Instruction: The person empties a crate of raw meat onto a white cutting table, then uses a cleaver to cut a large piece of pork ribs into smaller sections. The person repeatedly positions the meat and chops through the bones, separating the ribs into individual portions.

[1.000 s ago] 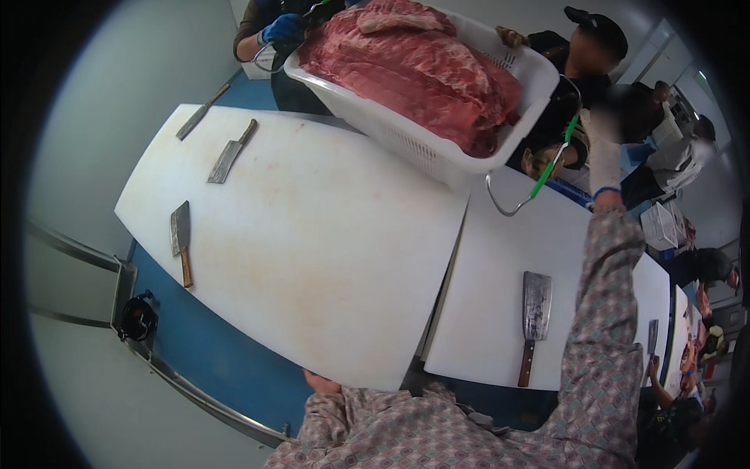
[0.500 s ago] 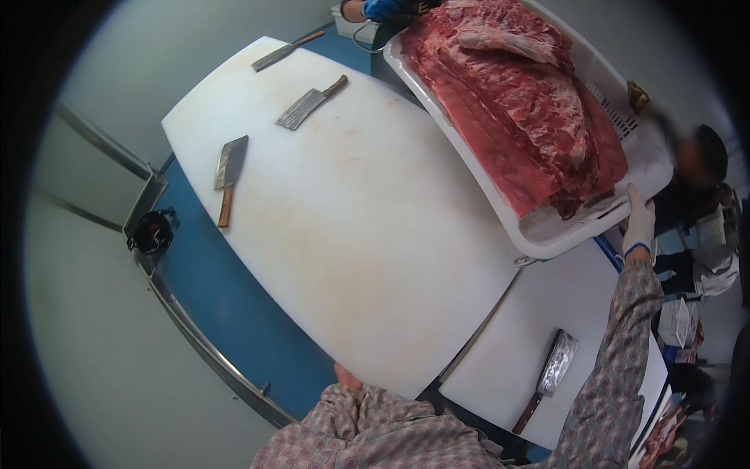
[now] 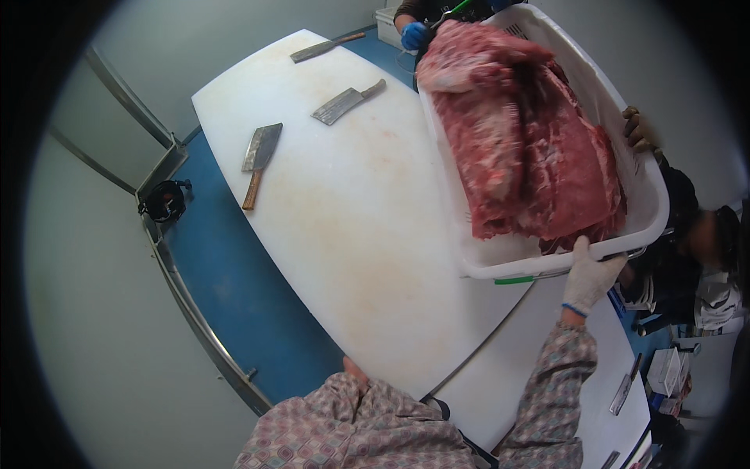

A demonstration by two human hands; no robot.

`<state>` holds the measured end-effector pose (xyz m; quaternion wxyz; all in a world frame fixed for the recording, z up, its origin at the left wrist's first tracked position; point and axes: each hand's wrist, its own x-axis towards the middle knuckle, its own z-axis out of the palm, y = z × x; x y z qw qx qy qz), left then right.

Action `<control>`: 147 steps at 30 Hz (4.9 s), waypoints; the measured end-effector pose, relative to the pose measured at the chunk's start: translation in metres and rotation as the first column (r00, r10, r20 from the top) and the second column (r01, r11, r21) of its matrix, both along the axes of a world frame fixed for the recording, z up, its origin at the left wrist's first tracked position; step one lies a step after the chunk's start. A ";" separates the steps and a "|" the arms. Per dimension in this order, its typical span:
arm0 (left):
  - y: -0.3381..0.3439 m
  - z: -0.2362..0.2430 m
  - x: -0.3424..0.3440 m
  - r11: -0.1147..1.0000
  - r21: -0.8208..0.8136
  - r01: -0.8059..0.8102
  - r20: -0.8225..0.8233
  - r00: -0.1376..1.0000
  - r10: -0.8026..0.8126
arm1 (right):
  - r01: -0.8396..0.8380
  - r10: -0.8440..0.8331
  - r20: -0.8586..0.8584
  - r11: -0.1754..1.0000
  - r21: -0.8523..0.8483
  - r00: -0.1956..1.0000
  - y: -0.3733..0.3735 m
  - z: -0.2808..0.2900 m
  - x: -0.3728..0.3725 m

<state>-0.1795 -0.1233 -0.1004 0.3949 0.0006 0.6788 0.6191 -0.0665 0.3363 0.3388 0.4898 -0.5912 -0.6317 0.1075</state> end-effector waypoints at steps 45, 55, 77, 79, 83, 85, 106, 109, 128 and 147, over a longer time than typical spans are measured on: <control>0.052 0.052 -0.237 0.782 0.269 -0.562 0.337 0.816 0.470 | -0.137 0.129 -0.184 0.990 -0.029 0.974 -0.072 -0.104 -0.027; 0.034 0.108 -0.385 0.978 -0.204 -0.043 -0.938 0.293 -0.183 | -0.294 0.436 0.514 0.895 -0.337 0.739 -0.379 -0.277 -0.061; 0.072 0.091 -0.409 0.912 -0.362 0.193 -0.923 0.062 -0.380 | 0.131 -0.141 0.431 0.990 0.051 0.891 -0.406 -0.302 -0.102; 0.072 0.092 -0.408 0.912 -0.367 0.184 -0.921 0.066 -0.384 | 0.145 -0.120 0.437 0.989 -0.024 0.891 -0.407 -0.303 -0.103; 0.072 0.098 -0.407 0.909 -0.382 0.165 -0.916 0.058 -0.396 | 0.121 -0.089 0.484 0.992 -0.036 0.870 -0.408 -0.300 -0.110; 0.074 0.103 -0.407 0.902 -0.394 0.174 -0.913 0.037 -0.406 | 0.110 -0.077 0.496 0.993 -0.037 0.865 -0.406 -0.296 -0.112; 0.103 0.128 -0.459 0.854 -0.096 0.511 -0.794 0.478 -0.375 | -0.079 0.040 0.439 0.994 0.071 0.897 -0.246 -0.048 -0.209; 0.117 0.128 -0.463 0.866 -0.093 0.491 -0.774 0.512 -0.374 | -0.187 0.121 0.455 0.977 0.102 0.882 -0.221 -0.024 -0.241; 0.223 0.212 -0.489 0.842 0.155 0.517 -0.719 0.643 -0.262 | -0.294 0.417 0.155 0.816 -0.497 0.895 -0.139 -0.169 -0.298; 0.270 0.221 -0.516 0.852 0.127 0.508 -0.656 0.687 -0.312 | -0.049 0.285 0.676 0.937 -0.346 0.680 -0.216 -0.248 -0.322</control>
